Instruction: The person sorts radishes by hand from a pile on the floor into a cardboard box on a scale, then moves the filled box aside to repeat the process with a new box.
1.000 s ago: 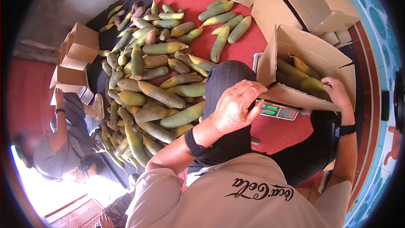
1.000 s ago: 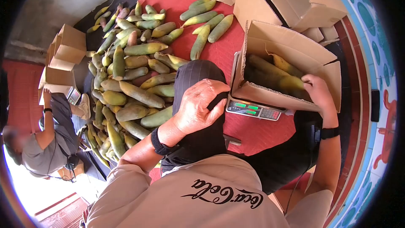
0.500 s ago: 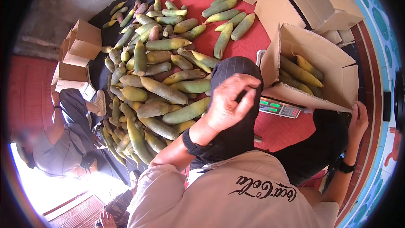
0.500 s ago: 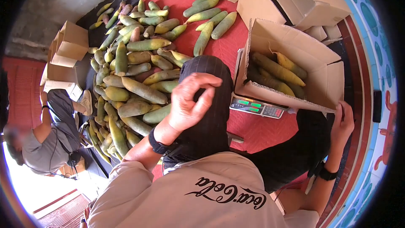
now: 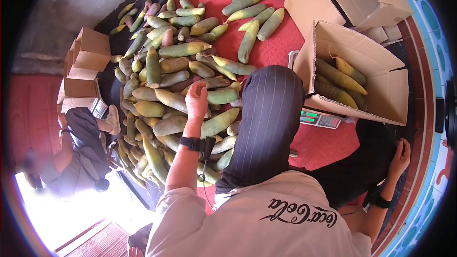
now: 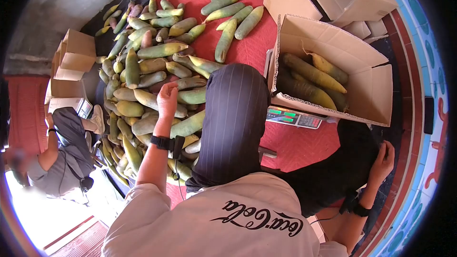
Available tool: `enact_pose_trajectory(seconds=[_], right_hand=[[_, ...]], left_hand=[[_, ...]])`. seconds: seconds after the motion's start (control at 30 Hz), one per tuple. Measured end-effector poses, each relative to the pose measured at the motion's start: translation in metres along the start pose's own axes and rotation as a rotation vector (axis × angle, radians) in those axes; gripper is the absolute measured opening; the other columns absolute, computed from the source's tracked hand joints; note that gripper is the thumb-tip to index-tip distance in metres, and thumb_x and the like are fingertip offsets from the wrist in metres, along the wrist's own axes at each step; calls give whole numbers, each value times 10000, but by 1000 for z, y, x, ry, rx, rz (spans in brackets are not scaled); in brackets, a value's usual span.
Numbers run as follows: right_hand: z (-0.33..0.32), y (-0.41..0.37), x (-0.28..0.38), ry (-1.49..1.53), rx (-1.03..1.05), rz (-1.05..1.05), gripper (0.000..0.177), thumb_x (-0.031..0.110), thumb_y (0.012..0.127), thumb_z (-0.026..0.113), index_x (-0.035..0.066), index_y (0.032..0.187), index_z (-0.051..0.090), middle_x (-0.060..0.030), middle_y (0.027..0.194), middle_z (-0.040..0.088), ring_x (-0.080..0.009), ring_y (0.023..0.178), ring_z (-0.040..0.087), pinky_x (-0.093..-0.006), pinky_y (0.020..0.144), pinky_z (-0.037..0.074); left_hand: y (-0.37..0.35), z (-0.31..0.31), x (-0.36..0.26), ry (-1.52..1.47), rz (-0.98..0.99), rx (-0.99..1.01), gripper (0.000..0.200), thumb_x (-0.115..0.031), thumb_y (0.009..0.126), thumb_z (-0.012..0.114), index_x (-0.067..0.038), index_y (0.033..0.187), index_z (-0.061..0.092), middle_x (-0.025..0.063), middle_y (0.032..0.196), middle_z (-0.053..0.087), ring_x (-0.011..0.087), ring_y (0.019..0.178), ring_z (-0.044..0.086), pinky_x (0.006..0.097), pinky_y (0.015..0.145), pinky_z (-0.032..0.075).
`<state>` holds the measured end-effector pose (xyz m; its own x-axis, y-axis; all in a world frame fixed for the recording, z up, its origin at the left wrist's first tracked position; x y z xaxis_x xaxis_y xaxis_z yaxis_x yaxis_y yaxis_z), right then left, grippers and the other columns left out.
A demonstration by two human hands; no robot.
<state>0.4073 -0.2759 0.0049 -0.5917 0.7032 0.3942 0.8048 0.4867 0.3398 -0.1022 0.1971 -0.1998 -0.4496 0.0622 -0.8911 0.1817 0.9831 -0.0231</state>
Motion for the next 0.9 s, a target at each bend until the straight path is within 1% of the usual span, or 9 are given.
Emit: enact_pose_trajectory(seconds=[0.03, 0.1, 0.13, 0.17, 0.23, 0.37, 0.5, 0.6, 0.9], right_hand=[[0, -1, 0, -4, 2, 3, 168, 125, 900, 532, 0, 991, 599, -113, 916, 624, -198, 865, 598, -298, 782, 452], [-2, -3, 4, -75, -17, -34, 169, 126, 899, 531, 0, 990, 598, -116, 925, 624, -211, 875, 602, -300, 786, 451], [-3, -3, 4, -80, -16, -29, 169, 126, 899, 531, 0, 990, 598, -116, 925, 624, -211, 875, 602, -300, 786, 451], [-3, -2, 4, -78, -4, -17, 168, 124, 900, 529, 1, 991, 598, -116, 930, 624, -216, 878, 603, -302, 788, 451], [-2, -3, 3, -83, 6, 1, 166, 121, 900, 526, 2, 991, 598, -116, 936, 625, -222, 881, 603, -304, 790, 451], [-5, -6, -1, -134, 1, -14, 162, 115, 900, 520, 3, 989, 596, -124, 930, 619, -231, 875, 601, -306, 784, 450], [-5, -7, 6, -166, -5, 0, 155, 109, 899, 514, 4, 983, 592, -135, 918, 610, -248, 857, 597, -307, 771, 449], [-4, -6, 3, -188, 5, -7, 145, 101, 896, 513, 4, 974, 588, -139, 915, 605, -256, 848, 594, -313, 769, 449], [-3, -8, 8, -187, -1, 69, 128, 90, 894, 510, 0, 957, 578, -135, 902, 594, -243, 845, 592, -309, 769, 452]], left_hand=[[5, 2, 15, 0, -3, 5, 164, -84, 810, 585, -24, 963, 584, 73, 880, 616, 162, 791, 592, 275, 751, 469], [15, 8, 33, 513, 120, 31, 259, -117, 773, 601, -8, 1006, 579, 127, 966, 611, 238, 898, 597, 348, 807, 468], [23, 11, 54, 607, 29, 88, 413, -184, 731, 632, -38, 1107, 542, 165, 1097, 562, 314, 1040, 529, 405, 892, 428], [28, 11, 63, 607, 29, 96, 413, -184, 731, 632, -38, 1107, 542, 165, 1097, 562, 314, 1040, 529, 405, 892, 428], [40, 12, 87, 870, -57, 141, 533, -235, 729, 642, -62, 1205, 475, 154, 1208, 500, 315, 1133, 465, 403, 957, 387], [49, 8, 109, 1016, -324, 330, 656, -286, 709, 662, -100, 1282, 404, 136, 1269, 442, 304, 1194, 414, 424, 972, 377], [51, 10, 107, 1125, -258, 338, 676, -281, 693, 674, -120, 1289, 398, 127, 1256, 427, 302, 1196, 399, 434, 951, 393], [57, 11, 98, 1242, -219, 345, 488, -199, 709, 641, -117, 1162, 478, 120, 1170, 447, 308, 1140, 427, 424, 903, 417], [66, 17, 113, 1203, -216, 365, 555, -181, 704, 674, -65, 1178, 410, 129, 1193, 488, 296, 1146, 464, 436, 906, 429]])
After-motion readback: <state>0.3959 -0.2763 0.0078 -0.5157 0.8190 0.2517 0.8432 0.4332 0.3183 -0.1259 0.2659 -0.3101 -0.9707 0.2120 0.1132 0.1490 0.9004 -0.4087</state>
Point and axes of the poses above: each hand's wrist, its own y-axis towards the middle knuckle, its own z-axis out of the palm, x = y × z, the point moved 8 cm from there along y, towards the middle knuckle
